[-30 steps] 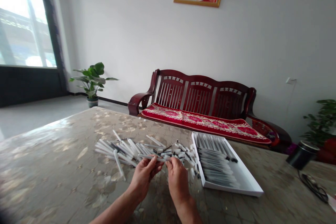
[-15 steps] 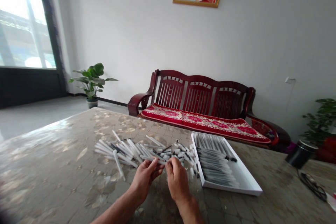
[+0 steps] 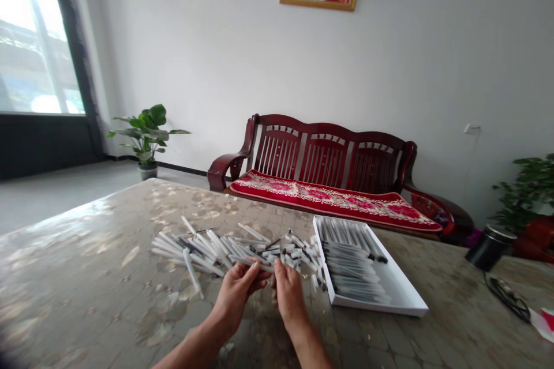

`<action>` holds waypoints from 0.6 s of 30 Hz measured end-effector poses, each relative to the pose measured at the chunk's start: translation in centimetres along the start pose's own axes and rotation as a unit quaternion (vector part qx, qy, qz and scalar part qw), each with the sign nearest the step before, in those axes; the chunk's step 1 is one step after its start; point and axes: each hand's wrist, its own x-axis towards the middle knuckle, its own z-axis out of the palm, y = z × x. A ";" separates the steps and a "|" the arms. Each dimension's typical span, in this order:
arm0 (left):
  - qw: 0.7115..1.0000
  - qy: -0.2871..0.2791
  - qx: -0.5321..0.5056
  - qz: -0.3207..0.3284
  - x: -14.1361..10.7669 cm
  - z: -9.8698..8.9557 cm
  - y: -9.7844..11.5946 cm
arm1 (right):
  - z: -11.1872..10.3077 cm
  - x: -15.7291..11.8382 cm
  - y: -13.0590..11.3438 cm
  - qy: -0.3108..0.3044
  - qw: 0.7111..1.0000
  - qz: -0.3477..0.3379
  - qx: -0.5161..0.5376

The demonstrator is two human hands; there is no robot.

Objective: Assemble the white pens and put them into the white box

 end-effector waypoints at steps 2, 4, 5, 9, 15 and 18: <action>1.000 -0.019 0.013 0.007 -0.1 0.1 0.2 | 0.0 0.0 -0.1 -0.019 0.995 0.079 0.056; 0.999 -0.044 0.025 -0.015 -0.2 0.2 0.7 | -0.4 0.2 -0.2 -0.034 0.990 0.105 0.085; 0.997 -0.057 0.029 -0.041 -0.2 0.3 0.9 | -0.7 0.3 -0.3 -0.042 0.989 0.104 0.094; 0.971 -0.118 0.050 -0.200 -0.3 0.1 1.8 | -2.2 0.9 -0.1 -0.092 0.987 0.077 0.105; 0.905 -0.245 0.101 -0.332 -0.5 -1.2 2.1 | -3.1 0.9 0.1 -0.123 0.989 0.035 0.080; 0.912 -0.246 0.111 -0.309 -0.7 -1.5 2.0 | -3.3 0.6 -0.1 -0.121 0.992 0.008 0.043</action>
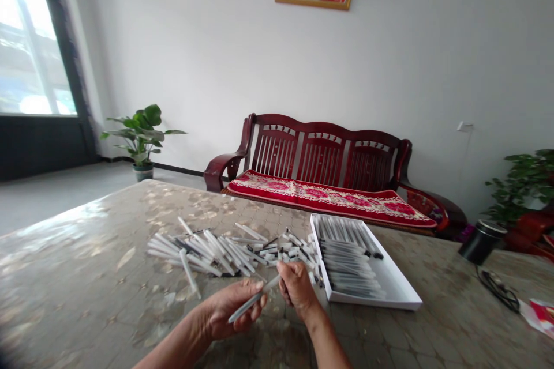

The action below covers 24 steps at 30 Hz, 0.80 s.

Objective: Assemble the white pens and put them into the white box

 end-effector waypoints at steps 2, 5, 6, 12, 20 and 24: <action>1.000 0.007 0.027 0.009 0.0 0.2 -0.1 | -0.2 0.0 0.0 0.001 1.000 -0.006 -0.023; 0.993 0.033 0.109 0.027 0.2 0.7 -0.2 | -0.4 0.3 0.5 0.007 0.999 -0.011 -0.050; 0.988 0.047 0.143 0.040 0.3 0.9 -0.3 | -0.5 0.5 0.6 0.015 0.998 -0.009 -0.063; 0.961 0.165 0.184 0.124 1.2 1.0 -0.2 | -2.3 0.9 0.7 0.136 0.941 -0.052 -0.306; 0.946 0.241 -0.042 0.215 1.9 0.0 0.4 | -5.6 -0.1 0.8 0.159 0.729 -0.021 -0.666; 0.931 0.266 -0.094 0.233 1.9 -0.1 0.5 | -4.8 -0.2 0.9 0.134 0.699 -0.012 -0.702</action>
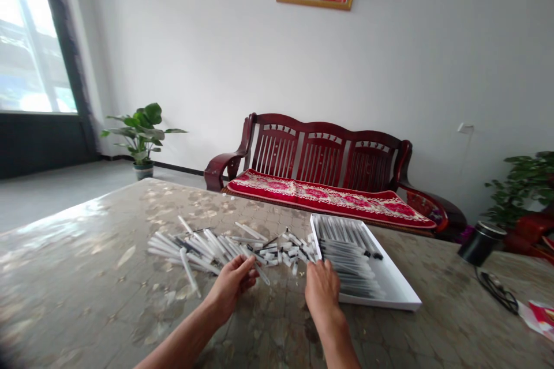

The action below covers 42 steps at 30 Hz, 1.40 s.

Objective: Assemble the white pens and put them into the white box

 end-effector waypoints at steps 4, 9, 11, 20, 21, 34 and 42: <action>0.999 0.023 -0.035 0.004 0.1 0.1 0.3 | 0.0 -0.2 -0.5 0.001 1.000 0.002 -0.003; 0.997 0.037 -0.071 -0.004 0.1 0.3 0.5 | 0.7 0.0 -0.3 0.034 0.996 0.020 0.074; 0.995 0.042 -0.089 -0.001 0.1 0.3 0.5 | 0.9 0.5 -0.6 0.056 0.978 0.030 0.201; 0.990 0.075 -0.123 0.008 0.2 0.3 0.7 | 0.2 0.4 -5.1 0.042 0.634 0.086 0.768; 0.989 0.076 -0.123 0.008 0.1 0.3 0.7 | 0.0 0.3 -5.4 0.037 0.627 0.088 0.773; 0.992 0.054 -0.106 0.036 0.0 0.3 0.2 | -0.5 -0.3 -6.9 0.021 0.646 0.074 0.759; 0.991 -0.003 -0.040 0.129 -0.5 0.1 0.0 | -1.0 -1.0 -7.3 -0.063 0.550 0.174 0.815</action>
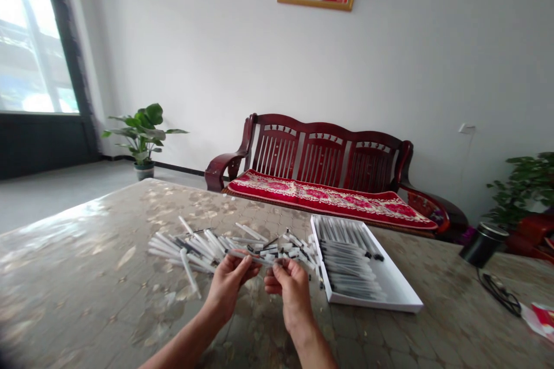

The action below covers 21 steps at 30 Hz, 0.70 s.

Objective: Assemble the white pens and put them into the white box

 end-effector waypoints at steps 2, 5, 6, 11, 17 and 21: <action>0.999 -0.014 0.030 0.033 0.0 0.0 0.1 | -0.1 0.0 -0.1 0.001 0.999 0.039 0.017; 0.997 -0.019 0.046 0.058 0.1 -0.1 0.0 | -0.5 0.4 -0.4 -0.033 0.998 0.050 -0.013; 0.997 -0.015 0.043 0.055 0.2 -0.2 0.0 | -0.7 0.5 -0.6 -0.051 0.997 0.029 -0.044; 1.000 0.004 0.029 0.011 0.4 -0.2 -0.5 | -0.5 0.4 -2.4 -0.083 0.920 -0.229 -0.306; 0.997 -0.015 0.073 -0.015 0.4 -0.1 -0.6 | -0.6 0.7 -4.1 -0.129 0.865 -0.201 -0.442; 0.993 -0.020 0.108 -0.038 0.5 0.1 -0.8 | -3.5 4.0 -4.7 -0.080 0.879 -0.173 -0.436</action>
